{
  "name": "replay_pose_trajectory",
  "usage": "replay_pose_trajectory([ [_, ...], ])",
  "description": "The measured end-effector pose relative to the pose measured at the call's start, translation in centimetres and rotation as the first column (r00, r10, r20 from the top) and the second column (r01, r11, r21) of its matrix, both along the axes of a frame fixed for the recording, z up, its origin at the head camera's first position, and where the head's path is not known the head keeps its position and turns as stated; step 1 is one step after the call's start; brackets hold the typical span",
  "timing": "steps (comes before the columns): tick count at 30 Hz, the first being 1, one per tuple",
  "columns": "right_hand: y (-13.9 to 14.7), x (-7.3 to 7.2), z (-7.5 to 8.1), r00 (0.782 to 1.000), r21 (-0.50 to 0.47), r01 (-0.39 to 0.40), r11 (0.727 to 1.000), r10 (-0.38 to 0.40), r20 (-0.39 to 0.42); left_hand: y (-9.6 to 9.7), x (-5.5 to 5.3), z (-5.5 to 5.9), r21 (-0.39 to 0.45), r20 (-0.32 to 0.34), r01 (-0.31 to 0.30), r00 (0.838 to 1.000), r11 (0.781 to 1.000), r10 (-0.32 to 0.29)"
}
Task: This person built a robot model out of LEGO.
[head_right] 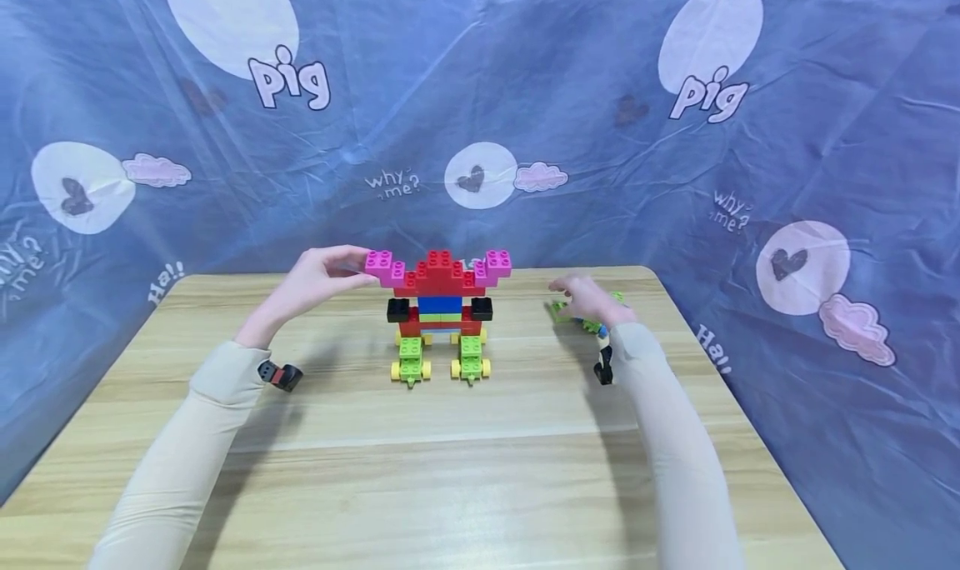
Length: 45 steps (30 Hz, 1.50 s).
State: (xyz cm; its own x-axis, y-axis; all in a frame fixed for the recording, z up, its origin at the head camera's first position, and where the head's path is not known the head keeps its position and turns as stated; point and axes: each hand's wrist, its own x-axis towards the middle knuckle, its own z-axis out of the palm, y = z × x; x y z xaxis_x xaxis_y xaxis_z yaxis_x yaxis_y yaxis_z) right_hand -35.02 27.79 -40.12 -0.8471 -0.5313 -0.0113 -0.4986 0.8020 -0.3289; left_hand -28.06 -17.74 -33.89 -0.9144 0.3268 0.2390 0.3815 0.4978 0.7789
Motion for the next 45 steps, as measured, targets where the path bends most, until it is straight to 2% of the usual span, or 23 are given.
replay_pose_trajectory([
  [7,0.1,-0.3,-0.5,1.0,0.03,-0.018,0.999,0.018,0.001,0.0,0.1,0.1,-0.001,0.001,0.002,1.0,1.0,-0.002],
  [15,0.1,-0.7,-0.8,0.999,0.021,-0.029,0.999,0.028,0.033,0.1,0.2,0.3,-0.018,-0.014,0.008,1.0,1.0,-0.008],
  [27,-0.2,-0.8,-1.2,1.0,0.029,-0.027,0.999,0.027,0.002,0.3,0.4,0.5,-0.025,-0.029,0.01,1.0,1.0,-0.01],
  [38,-0.4,-0.8,-1.8,0.998,-0.012,-0.058,0.998,0.058,-0.03,0.2,0.3,0.4,-0.037,-0.035,0.004,0.999,0.999,-0.005],
  [45,-0.4,-0.5,-1.6,0.998,-0.025,-0.045,0.999,0.045,-0.033,0.2,0.4,0.4,-0.029,-0.03,0.006,1.0,1.0,-0.007],
])
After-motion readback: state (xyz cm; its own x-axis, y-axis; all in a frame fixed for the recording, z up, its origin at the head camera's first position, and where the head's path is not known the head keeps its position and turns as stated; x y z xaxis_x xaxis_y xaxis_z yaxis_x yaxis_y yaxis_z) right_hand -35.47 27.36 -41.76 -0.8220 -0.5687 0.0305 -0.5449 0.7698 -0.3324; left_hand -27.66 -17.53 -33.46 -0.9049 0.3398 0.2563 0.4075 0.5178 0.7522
